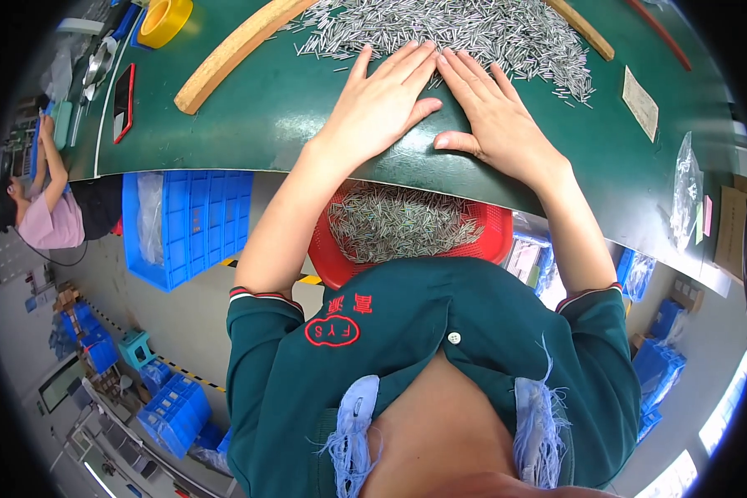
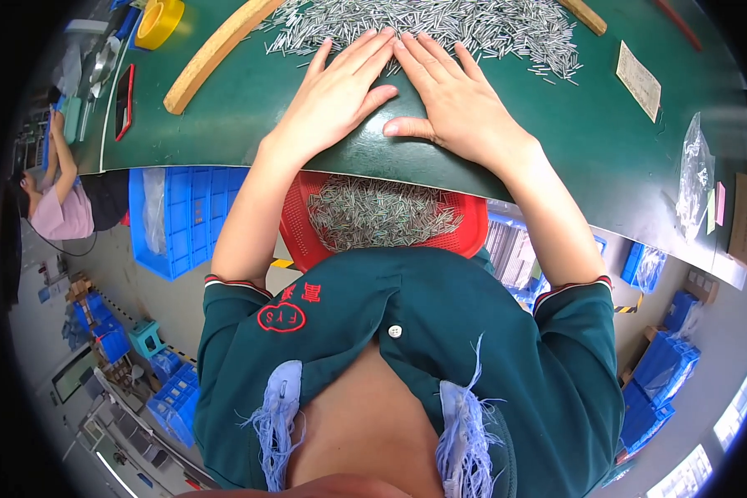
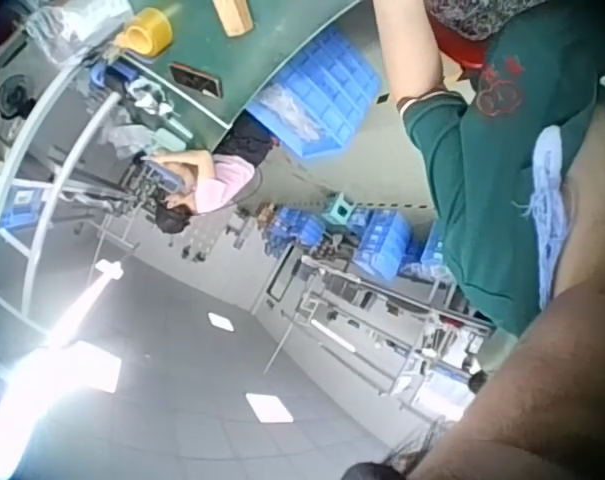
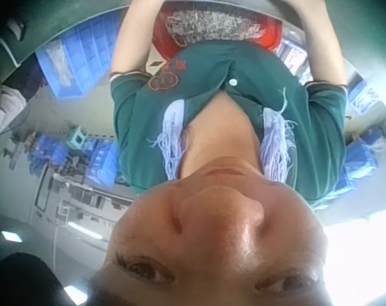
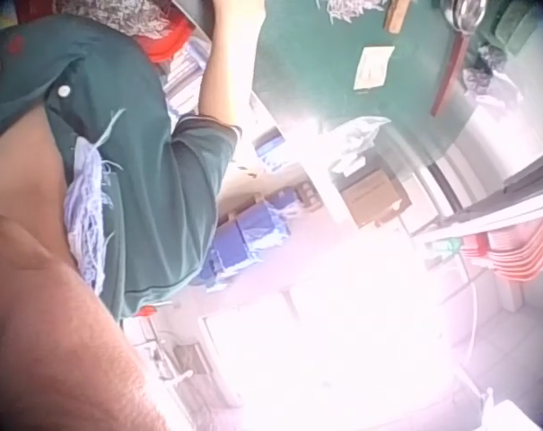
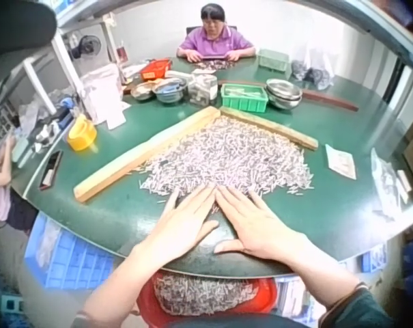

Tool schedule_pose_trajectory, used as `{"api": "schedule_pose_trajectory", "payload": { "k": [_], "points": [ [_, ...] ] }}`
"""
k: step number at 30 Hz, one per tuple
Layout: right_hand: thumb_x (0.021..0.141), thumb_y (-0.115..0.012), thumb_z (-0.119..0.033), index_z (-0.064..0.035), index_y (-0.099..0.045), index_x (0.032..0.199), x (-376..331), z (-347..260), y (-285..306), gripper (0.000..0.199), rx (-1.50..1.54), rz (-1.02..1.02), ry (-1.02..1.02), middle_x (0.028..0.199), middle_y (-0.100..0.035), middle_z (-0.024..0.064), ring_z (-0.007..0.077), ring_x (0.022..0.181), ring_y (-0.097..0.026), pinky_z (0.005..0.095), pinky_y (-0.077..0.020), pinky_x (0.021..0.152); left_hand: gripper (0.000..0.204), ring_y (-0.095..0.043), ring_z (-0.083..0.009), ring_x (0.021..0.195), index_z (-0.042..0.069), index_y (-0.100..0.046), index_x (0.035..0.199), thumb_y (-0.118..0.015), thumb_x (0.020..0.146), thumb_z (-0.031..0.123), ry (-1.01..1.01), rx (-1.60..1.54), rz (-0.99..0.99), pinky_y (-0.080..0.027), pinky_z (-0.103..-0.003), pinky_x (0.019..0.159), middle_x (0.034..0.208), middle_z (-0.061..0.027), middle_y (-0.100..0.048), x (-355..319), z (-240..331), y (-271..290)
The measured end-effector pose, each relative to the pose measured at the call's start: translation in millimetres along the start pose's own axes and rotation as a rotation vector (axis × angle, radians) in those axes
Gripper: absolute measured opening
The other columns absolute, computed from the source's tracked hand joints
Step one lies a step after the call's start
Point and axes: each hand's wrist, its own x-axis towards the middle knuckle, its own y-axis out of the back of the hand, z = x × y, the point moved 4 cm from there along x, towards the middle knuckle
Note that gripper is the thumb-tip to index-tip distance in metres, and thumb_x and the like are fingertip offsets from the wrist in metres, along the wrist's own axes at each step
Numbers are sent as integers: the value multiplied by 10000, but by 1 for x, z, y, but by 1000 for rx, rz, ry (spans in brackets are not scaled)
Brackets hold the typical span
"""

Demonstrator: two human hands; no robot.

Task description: Sorting and arranging small metal pins on a workbench into a red container.

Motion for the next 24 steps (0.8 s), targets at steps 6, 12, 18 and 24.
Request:
{"api": "schedule_pose_trajectory", "payload": {
  "k": [6,12,18,24],
  "points": [
    [833,-479,-742,-101,-302,1556,-18,7,7,983,-122,-106,12,1610,-303,103,268,1512,-223,475,-156,1234,707,-321,-245,1475,125,-383,1522,-616,931,435,29,-31,-122,-191,-542,1204,1588,-55,-365,-27,-7,16],
    [776,-483,-745,-70,-333,1534,-45,-9,18,1026,11,-142,34,1603,-315,108,267,1506,-243,472,-176,1230,910,-275,-285,1494,112,-334,1543,-628,816,574,44,-91,-229,-176,-565,1202,1617,-79,-302,-65,12,27],
    [732,-513,-741,-54,-347,1522,-53,-33,19,1060,109,-175,86,1592,-334,117,275,1493,-275,496,-197,1221,1025,-268,-307,1495,112,-309,1554,-664,733,612,36,-94,-239,-176,-593,1188,1618,-94,-294,-77,33,27],
    [733,-534,-735,-52,-356,1519,-35,-24,14,1056,127,-97,79,1591,-334,124,273,1491,-280,492,-204,1219,966,-272,-285,1495,109,-340,1543,-643,778,615,45,-104,-131,-147,-584,1197,1605,-89,-326,-38,19,21]
  ]
}}
